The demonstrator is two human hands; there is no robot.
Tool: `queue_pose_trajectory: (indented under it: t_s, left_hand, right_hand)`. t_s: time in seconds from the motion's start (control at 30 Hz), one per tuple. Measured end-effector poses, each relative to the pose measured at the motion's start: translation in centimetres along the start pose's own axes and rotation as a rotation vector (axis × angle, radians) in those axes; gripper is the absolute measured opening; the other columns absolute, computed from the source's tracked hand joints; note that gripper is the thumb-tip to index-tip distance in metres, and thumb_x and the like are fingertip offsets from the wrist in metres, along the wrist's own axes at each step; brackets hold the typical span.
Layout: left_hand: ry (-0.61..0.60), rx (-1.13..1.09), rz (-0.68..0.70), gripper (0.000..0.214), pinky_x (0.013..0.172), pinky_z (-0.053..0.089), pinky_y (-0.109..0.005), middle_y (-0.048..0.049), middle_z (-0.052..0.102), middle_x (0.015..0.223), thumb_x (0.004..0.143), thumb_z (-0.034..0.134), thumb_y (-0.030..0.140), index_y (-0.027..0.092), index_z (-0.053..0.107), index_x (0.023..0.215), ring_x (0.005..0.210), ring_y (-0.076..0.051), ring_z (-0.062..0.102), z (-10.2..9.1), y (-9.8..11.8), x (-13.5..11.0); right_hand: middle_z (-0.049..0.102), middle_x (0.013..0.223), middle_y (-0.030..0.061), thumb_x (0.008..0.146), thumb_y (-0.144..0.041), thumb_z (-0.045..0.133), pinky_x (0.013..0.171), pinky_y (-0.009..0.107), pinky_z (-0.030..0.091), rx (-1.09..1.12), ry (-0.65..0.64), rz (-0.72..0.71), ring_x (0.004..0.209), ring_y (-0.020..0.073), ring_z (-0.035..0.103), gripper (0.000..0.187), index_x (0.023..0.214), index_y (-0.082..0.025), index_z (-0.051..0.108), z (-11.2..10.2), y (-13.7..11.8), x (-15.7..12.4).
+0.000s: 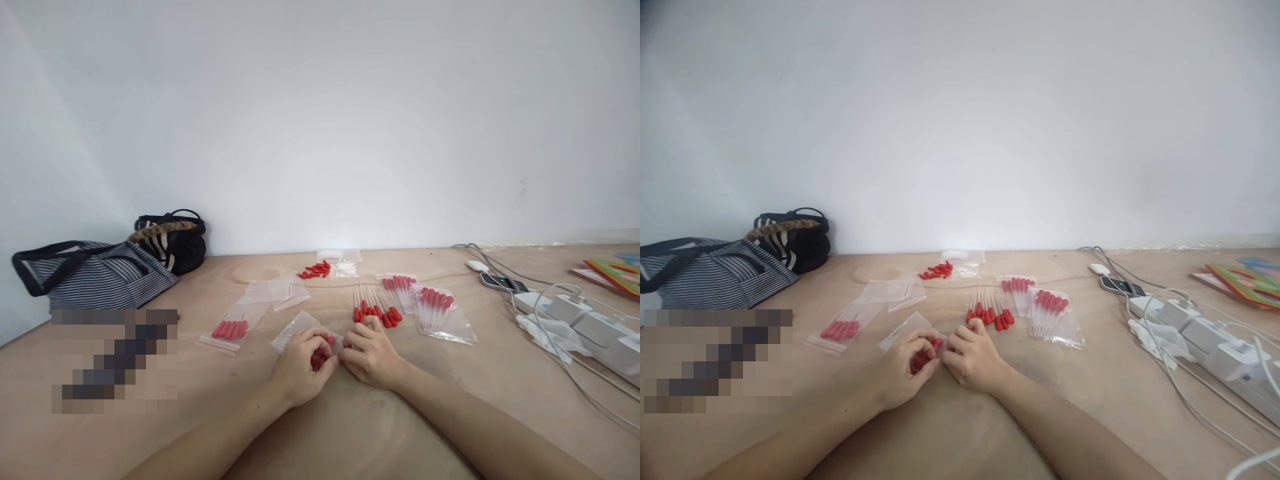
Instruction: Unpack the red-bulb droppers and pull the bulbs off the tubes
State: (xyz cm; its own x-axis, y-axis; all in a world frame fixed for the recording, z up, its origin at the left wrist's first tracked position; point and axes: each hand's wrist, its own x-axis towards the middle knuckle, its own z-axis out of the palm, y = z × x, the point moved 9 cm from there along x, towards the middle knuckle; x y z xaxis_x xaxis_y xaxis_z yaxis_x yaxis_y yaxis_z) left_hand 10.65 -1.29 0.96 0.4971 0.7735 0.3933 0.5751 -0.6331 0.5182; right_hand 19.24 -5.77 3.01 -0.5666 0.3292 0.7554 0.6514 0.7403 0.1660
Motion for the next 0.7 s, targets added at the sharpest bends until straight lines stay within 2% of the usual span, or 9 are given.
queue_pose_trajectory:
  t_s: [0.07,0.2,0.4,0.57,0.7]
  left_hand:
    - [0.024,0.045,0.003,0.006,0.079,0.043,-0.034,-0.0063,0.062,0.093,0.070,0.057,0.020,0.020,0.055,0.064,0.086,-0.020,0.056,-0.1,0.1,-0.5]
    - [0.068,0.077,0.077,0.011,0.081,0.043,-0.035,-0.0054,0.063,0.093,0.076,0.050,0.018,0.020,0.054,0.066,0.089,-0.020,0.056,-0.2,1.0,-1.2]
    - [0.099,0.087,0.137,0.014,0.079,0.044,-0.035,-0.0039,0.064,0.088,0.077,0.045,0.014,0.019,0.051,0.066,0.087,-0.019,0.058,-0.4,2.0,-1.1]
    - [0.104,0.143,0.135,0.014,0.080,0.045,-0.037,-0.0041,0.065,0.089,0.074,0.044,0.011,0.020,0.051,0.066,0.086,-0.019,0.058,-0.3,1.7,-1.1]
    - [0.140,0.137,0.072,0.017,0.078,0.046,-0.037,-0.0057,0.064,0.086,0.077,0.039,0.012,0.019,0.052,0.068,0.085,-0.020,0.058,-0.6,0.8,-1.1]
  right_hand:
    - [0.053,0.060,-0.0016,0.082,-0.016,0.044,0.070,0.033,0.022,0.001,0.005,-0.006,0.064,0.0115,0.036,0.022,0.062,-0.019,0.055,-0.1,-0.1,-0.1]
    - [0.054,0.062,-0.0018,0.081,-0.017,0.045,0.071,0.032,0.022,0.010,0.006,-0.008,0.065,0.0115,0.036,0.021,0.063,-0.019,0.055,-0.1,-0.1,-0.1]
    - [0.052,0.059,-0.0020,0.082,-0.018,0.048,0.069,0.031,0.022,0.036,0.024,-0.046,0.064,0.0113,0.034,0.022,0.062,-0.018,0.055,0.1,-0.7,0.2]
    - [0.053,0.059,-0.0026,0.083,-0.013,0.043,0.070,0.031,0.021,0.057,0.000,-0.078,0.065,0.0105,0.035,0.025,0.060,-0.016,0.053,0.4,-1.4,0.5]
    - [0.052,0.058,-0.0026,0.083,-0.009,0.041,0.070,0.032,0.021,0.063,-0.050,-0.126,0.065,0.0103,0.036,0.027,0.059,-0.015,0.052,0.9,-1.9,0.3]
